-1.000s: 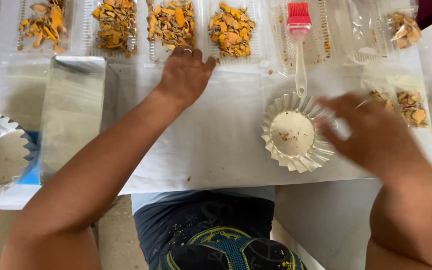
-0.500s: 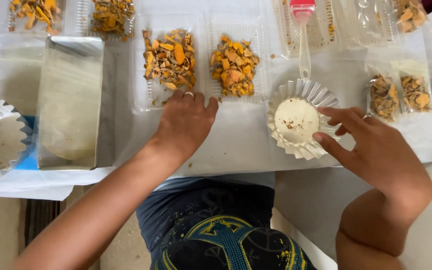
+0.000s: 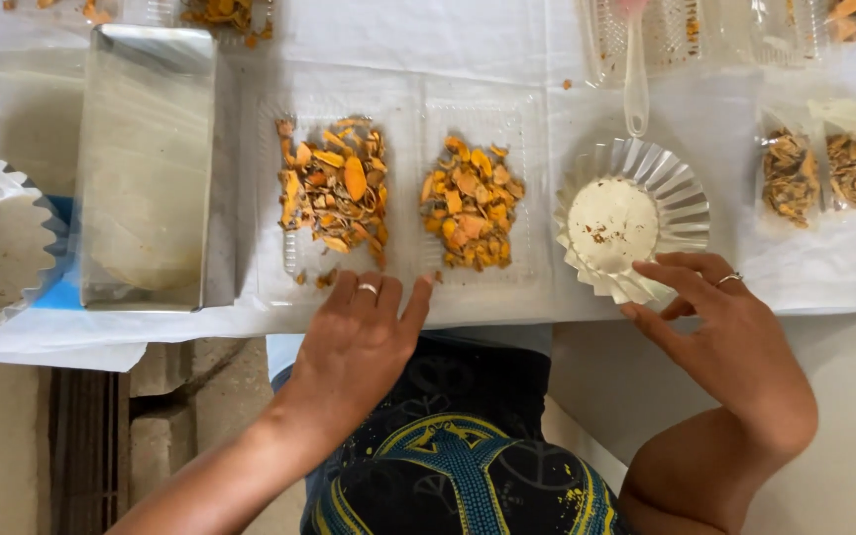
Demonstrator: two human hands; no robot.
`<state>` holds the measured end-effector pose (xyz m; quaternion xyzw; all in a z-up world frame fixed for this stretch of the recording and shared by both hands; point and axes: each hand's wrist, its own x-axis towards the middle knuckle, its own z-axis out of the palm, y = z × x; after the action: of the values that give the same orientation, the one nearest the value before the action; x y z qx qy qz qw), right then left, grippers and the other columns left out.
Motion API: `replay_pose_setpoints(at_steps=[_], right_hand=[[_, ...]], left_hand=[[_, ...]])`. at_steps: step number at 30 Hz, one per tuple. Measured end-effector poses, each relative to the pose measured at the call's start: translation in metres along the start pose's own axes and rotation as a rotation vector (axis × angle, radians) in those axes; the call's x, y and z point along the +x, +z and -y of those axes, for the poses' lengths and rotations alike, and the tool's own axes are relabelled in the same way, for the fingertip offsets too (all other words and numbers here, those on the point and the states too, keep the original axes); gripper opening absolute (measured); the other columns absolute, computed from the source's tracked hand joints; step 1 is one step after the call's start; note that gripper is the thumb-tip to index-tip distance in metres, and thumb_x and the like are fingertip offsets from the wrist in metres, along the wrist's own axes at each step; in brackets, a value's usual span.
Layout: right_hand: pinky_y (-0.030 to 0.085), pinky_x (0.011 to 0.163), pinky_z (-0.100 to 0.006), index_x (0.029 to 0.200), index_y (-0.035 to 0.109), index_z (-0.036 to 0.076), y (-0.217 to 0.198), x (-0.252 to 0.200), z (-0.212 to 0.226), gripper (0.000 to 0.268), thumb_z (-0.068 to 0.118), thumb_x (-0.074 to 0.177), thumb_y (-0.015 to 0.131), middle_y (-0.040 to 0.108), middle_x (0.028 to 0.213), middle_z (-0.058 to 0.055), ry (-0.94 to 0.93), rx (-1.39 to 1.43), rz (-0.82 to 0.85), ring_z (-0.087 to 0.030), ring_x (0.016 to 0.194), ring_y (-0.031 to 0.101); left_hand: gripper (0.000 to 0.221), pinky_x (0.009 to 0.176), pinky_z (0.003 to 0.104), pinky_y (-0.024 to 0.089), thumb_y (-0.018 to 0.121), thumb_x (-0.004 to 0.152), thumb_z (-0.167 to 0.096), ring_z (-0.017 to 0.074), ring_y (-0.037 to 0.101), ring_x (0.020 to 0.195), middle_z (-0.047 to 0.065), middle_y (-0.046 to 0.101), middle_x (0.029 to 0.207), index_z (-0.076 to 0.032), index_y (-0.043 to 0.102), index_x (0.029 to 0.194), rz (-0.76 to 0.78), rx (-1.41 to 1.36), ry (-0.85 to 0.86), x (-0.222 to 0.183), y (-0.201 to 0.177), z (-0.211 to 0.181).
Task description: Sorting and transferring dried turmeric slices from plastic trays into small round containers using hands and a brush.
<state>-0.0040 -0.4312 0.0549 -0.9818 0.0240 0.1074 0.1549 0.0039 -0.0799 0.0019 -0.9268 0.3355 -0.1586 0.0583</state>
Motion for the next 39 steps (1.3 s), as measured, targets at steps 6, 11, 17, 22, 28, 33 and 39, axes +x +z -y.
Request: replay_pose_setpoints(at_steps=[6,11,17,22,28,33,39], right_hand=[[0.052,0.077,-0.034,0.121,0.077,0.024,0.002,0.005,0.004,0.034,0.031,0.087,0.076,0.065,0.133,0.001,-0.077,0.031,-0.021,-0.014,0.074,0.076],[0.049,0.079,-0.035,0.131,0.075,0.013,-0.005,-0.005,-0.003,0.03,0.023,0.103,0.076,0.072,0.108,-0.003,-0.155,-0.06,-0.267,-0.016,0.096,0.069],[0.051,0.089,-0.031,0.131,0.075,0.0,0.008,-0.005,0.0,0.022,0.013,0.113,0.076,0.075,0.105,-0.008,-0.29,0.108,-0.39,-0.017,0.099,0.07],[0.051,0.084,-0.035,0.132,0.078,-0.007,-0.017,0.06,-0.017,0.017,0.005,0.12,0.078,0.073,0.101,-0.012,-0.354,0.024,-0.455,-0.02,0.09,0.065],[0.051,0.072,-0.052,0.15,0.054,0.003,-0.041,0.137,0.043,0.06,0.048,0.109,0.056,0.072,0.099,-0.014,-0.01,-0.078,-0.184,-0.035,0.084,0.069],[0.047,0.073,-0.046,0.154,0.043,0.008,-0.044,0.148,0.063,0.064,0.038,0.101,0.065,0.065,0.073,-0.009,0.07,0.128,-0.093,-0.028,0.078,0.063],[0.045,0.049,-0.022,0.113,0.075,0.009,-0.023,0.164,0.022,0.02,0.002,0.105,0.058,0.05,0.06,0.004,-0.141,0.491,-0.332,-0.007,0.054,0.049]], left_hand=[[0.053,0.089,0.043,0.05,0.055,0.091,-0.005,0.0295,0.065,0.078,0.014,0.067,0.09,-0.014,0.061,0.144,0.054,-0.051,-0.008,-0.012,-0.019,0.005],[0.046,0.091,0.042,0.051,0.059,0.092,0.001,0.0307,0.06,0.088,0.013,0.06,0.101,-0.001,0.061,0.137,-0.106,-0.259,-0.032,-0.025,-0.067,0.041],[0.046,0.084,0.04,0.059,0.069,0.084,0.015,0.0267,0.068,0.084,0.012,0.068,0.093,0.002,0.067,0.128,-0.14,-0.327,-0.142,-0.038,-0.066,0.047],[0.034,0.079,0.043,0.054,0.06,0.093,0.006,0.0304,0.062,0.081,0.01,0.061,0.089,0.002,0.066,0.126,-0.213,-0.406,-0.028,-0.02,-0.045,0.028],[0.035,0.079,0.043,0.054,0.061,0.092,0.003,0.031,0.064,0.085,0.01,0.063,0.091,0.001,0.065,0.127,-0.208,-0.435,-0.017,-0.012,-0.038,0.024],[0.029,0.077,0.045,0.055,0.069,0.098,-0.012,0.0313,0.065,0.082,0.011,0.067,0.088,0.0,0.068,0.125,-0.193,-0.495,-0.067,-0.016,-0.033,0.029],[0.026,0.074,0.045,0.055,0.068,0.099,-0.011,0.0303,0.065,0.081,0.012,0.068,0.09,0.002,0.068,0.121,-0.237,-0.518,-0.089,-0.017,-0.029,0.035]])
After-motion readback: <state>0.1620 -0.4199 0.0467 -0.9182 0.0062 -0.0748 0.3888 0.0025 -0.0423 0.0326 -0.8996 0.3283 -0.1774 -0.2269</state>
